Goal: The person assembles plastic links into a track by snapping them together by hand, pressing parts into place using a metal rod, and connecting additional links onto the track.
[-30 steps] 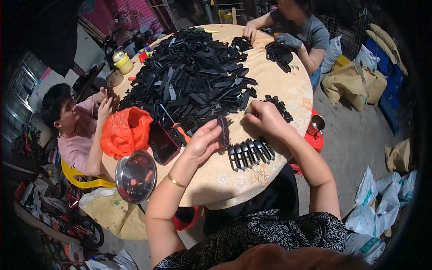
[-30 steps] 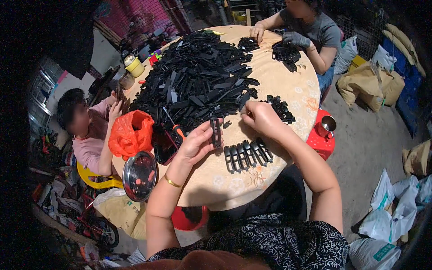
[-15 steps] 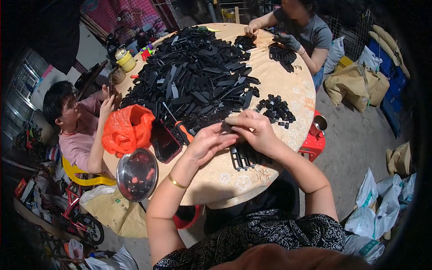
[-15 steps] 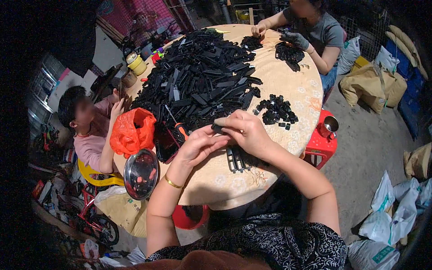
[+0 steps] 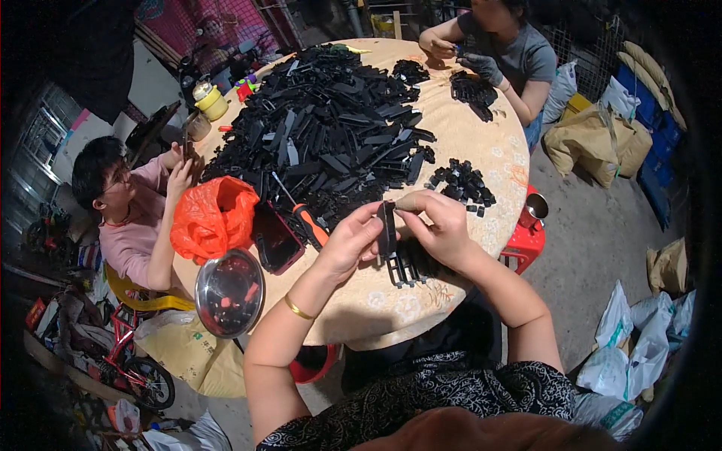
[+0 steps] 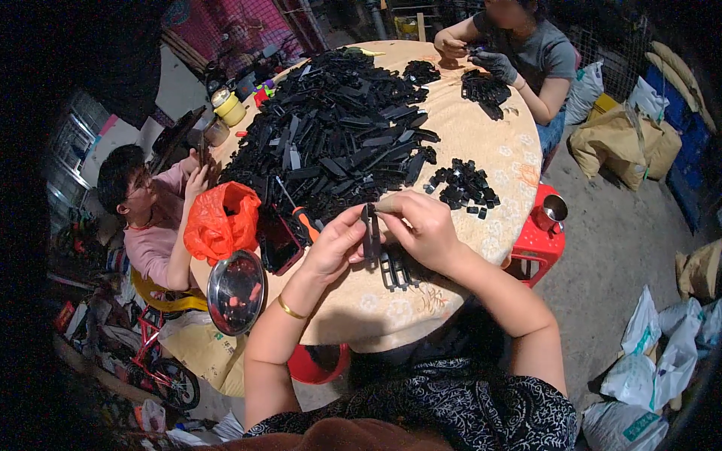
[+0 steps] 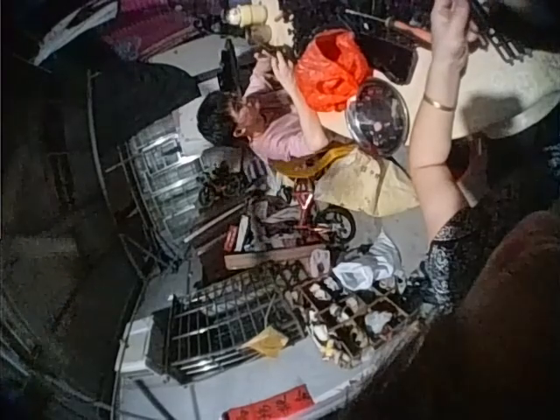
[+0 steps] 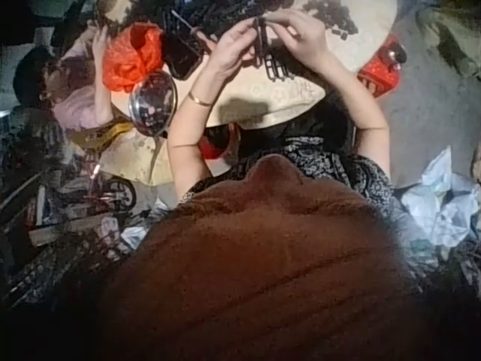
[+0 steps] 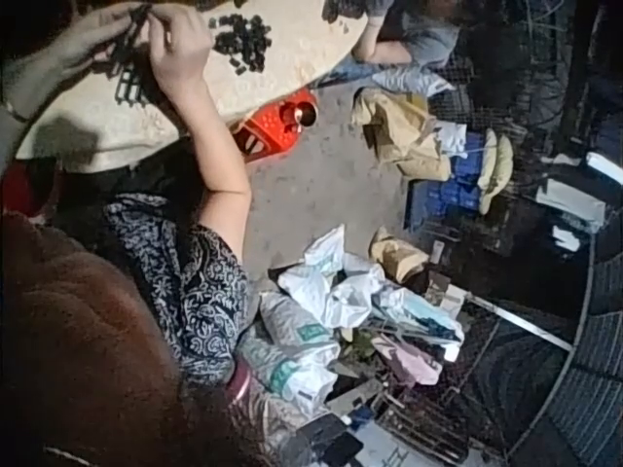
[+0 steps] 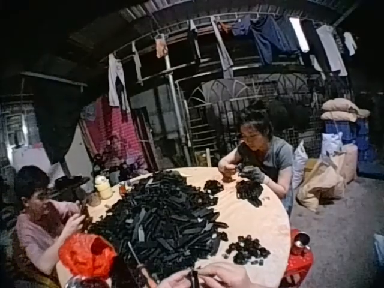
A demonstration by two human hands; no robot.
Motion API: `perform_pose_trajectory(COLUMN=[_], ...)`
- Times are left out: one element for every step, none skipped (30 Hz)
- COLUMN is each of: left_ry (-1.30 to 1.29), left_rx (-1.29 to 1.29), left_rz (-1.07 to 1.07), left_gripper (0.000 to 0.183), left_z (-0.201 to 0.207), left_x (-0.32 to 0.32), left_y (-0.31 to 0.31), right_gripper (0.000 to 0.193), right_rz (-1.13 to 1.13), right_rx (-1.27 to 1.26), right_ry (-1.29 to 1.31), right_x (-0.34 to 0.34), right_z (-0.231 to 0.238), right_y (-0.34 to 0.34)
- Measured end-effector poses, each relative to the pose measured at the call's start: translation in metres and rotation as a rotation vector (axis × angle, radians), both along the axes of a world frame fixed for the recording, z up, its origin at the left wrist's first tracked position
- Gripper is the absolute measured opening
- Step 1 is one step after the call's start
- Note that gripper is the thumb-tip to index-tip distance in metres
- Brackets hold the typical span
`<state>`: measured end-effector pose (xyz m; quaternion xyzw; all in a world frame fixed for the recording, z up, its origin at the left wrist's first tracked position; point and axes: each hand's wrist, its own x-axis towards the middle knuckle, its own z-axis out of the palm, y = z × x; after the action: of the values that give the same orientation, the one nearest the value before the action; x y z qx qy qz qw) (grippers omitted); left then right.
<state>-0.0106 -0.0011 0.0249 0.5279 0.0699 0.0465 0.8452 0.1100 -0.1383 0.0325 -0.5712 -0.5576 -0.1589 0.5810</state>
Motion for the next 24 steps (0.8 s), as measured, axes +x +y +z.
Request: perform_pose_trajectory(left_ry=[-0.005,-0.005,-0.005,-0.007,-0.01,-0.01,0.008,0.025,0.026,0.012,-0.001,0.0,0.026,0.051,0.053,0.07,0.087,0.088,0.1,0.111,0.116,0.105,0.095,0.087], left_rx=[0.007,-0.001,-0.001,0.002,0.004,0.004,0.016,0.029,0.029,0.033,0.036,0.035,0.029,0.023,0.022,0.042,0.062,0.061,0.047,0.032,0.031,0.077,0.122,0.146], left_rz=[-0.003,-0.001,0.0,0.009,0.017,0.018,0.033,0.048,0.05,0.064,0.077,0.079,0.088,0.096,0.099,0.117,0.134,0.135,0.137,0.138,0.135,0.134,0.131,0.08], left_gripper=[0.036,0.035,0.035,0.035,0.035,0.035,0.035,0.035,0.035,0.036,0.036,0.036,0.037,0.037,0.037,0.038,0.038,0.038,0.038,0.038,0.038,0.039,0.039,0.04], left_z=[0.0,0.001,0.001,0.0,0.0,0.0,0.0,0.0,-0.001,-0.001,-0.001,-0.001,-0.002,-0.002,-0.003,-0.005,-0.007,-0.009,-0.012,-0.013,-0.011,-0.007,-0.004,-0.003], left_x=[0.0,0.0,0.0,0.0,0.0,0.0,0.001,0.001,0.001,0.0,-0.001,-0.001,-0.001,-0.001,-0.002,-0.002,-0.002,-0.001,-0.001,0.0,0.001,0.004,0.006,0.008], left_y=[0.0,-0.001,-0.002,-0.002,-0.002,-0.003,-0.005,-0.006,-0.005,-0.005,-0.004,-0.004,-0.005,-0.006,-0.006,-0.006,-0.007,-0.007,-0.008,-0.01,-0.013,-0.017,-0.019,-0.018], right_gripper=[0.014,0.016,0.016,0.018,0.02,0.02,0.021,0.022,0.022,0.023,0.024,0.024,0.023,0.024,0.024,0.026,0.029,0.029,0.031,0.033,0.033,0.033,0.034,0.034], right_rz=[-0.003,-0.006,-0.005,-0.016,-0.027,-0.026,-0.046,-0.065,-0.063,-0.067,-0.07,-0.068,-0.09,-0.111,-0.108,-0.071,-0.034,-0.033,-0.021,-0.01,-0.012,-0.054,-0.096,-0.113], right_rx=[-0.024,-0.048,-0.048,-0.049,-0.051,-0.051,-0.062,-0.073,-0.072,-0.104,-0.135,-0.135,-0.188,-0.24,-0.241,-0.279,-0.317,-0.317,-0.323,-0.33,-0.332,-0.366,-0.4,-0.358], right_ry=[-0.039,-0.077,-0.077,-0.13,-0.182,-0.182,-0.186,-0.19,-0.189,-0.175,-0.16,-0.16,-0.231,-0.302,-0.3,-0.319,-0.337,-0.336,-0.327,-0.318,-0.313,-0.194,-0.075,-0.018], right_x=[0.0,0.001,0.001,0.0,0.0,-0.001,-0.003,-0.005,-0.006,-0.007,-0.008,-0.009,-0.009,-0.009,-0.008,-0.007,-0.007,-0.007,-0.007,-0.008,-0.01,-0.013,-0.016,-0.021], right_z=[0.0,-0.001,-0.001,-0.001,-0.002,-0.002,-0.002,-0.002,0.0,0.001,0.002,0.004,0.006,0.007,0.006,0.005,0.004,0.005,0.006,0.007,0.006,0.005,0.003,0.005], right_y=[0.0,-0.001,-0.001,-0.001,-0.002,-0.002,-0.002,-0.002,-0.002,-0.002,-0.003,-0.004,-0.005,-0.007,-0.008,-0.01,-0.011,-0.012,-0.014,-0.015,-0.017,-0.02,-0.023,-0.025])
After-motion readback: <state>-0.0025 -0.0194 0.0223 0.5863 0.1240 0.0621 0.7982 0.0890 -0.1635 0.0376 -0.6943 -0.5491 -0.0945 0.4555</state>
